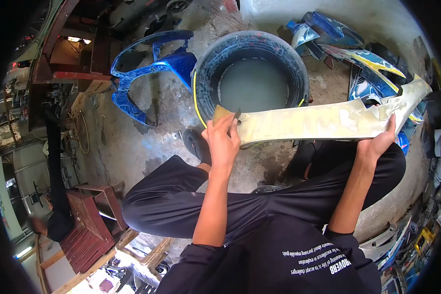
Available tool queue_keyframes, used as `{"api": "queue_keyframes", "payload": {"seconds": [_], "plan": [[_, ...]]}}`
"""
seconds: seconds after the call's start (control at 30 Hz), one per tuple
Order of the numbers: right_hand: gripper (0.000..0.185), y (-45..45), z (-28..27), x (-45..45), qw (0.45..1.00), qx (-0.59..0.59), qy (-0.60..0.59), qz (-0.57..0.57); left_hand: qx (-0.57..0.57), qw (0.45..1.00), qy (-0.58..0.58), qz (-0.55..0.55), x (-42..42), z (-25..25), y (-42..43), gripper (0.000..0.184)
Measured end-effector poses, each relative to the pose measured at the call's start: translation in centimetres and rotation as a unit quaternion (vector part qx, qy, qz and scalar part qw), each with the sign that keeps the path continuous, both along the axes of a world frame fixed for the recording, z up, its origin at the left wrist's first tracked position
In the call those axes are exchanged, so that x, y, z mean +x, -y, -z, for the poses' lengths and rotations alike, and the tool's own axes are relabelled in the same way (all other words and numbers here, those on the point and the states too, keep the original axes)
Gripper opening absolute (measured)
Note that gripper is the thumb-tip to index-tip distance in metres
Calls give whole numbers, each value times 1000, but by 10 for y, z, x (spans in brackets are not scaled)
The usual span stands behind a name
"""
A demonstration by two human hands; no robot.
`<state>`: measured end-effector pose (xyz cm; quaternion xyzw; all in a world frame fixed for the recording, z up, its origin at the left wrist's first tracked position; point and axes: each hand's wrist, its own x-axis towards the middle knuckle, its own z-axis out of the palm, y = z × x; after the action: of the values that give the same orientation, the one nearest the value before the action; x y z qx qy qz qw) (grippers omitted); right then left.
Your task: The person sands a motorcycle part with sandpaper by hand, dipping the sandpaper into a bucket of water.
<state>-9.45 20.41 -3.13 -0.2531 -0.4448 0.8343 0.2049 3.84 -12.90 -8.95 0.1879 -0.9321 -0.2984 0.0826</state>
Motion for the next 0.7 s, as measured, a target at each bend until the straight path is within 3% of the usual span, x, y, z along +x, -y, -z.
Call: {"api": "queue_keyframes", "payload": {"seconds": [0.13,0.2,0.33,0.43,0.57,0.6,0.67,0.7], "plan": [[45,-3,1,-1,1000,-6,2,0,64,994,-31,87,3,-5,-9,22],[44,-1,0,-1,1000,-2,11,1,8,999,-20,47,4,0,-3,22],[43,-7,3,0,1000,-3,2,-8,84,991,-39,100,2,-1,-9,22],[43,1,0,0,1000,-4,4,-1,10,999,0,40,2,-6,-6,22],[42,-1,-2,-1,1000,1,3,3,99,991,-19,91,0,-6,-10,21],[42,0,-1,0,1000,1,4,1,98,991,-18,90,0,-8,-9,21],[42,-1,2,0,1000,-6,3,-4,-26,999,40,8,-2,-12,-8,21],[42,-2,3,-1,1000,-9,2,-7,-7,999,-2,31,1,1,-6,22]]}}
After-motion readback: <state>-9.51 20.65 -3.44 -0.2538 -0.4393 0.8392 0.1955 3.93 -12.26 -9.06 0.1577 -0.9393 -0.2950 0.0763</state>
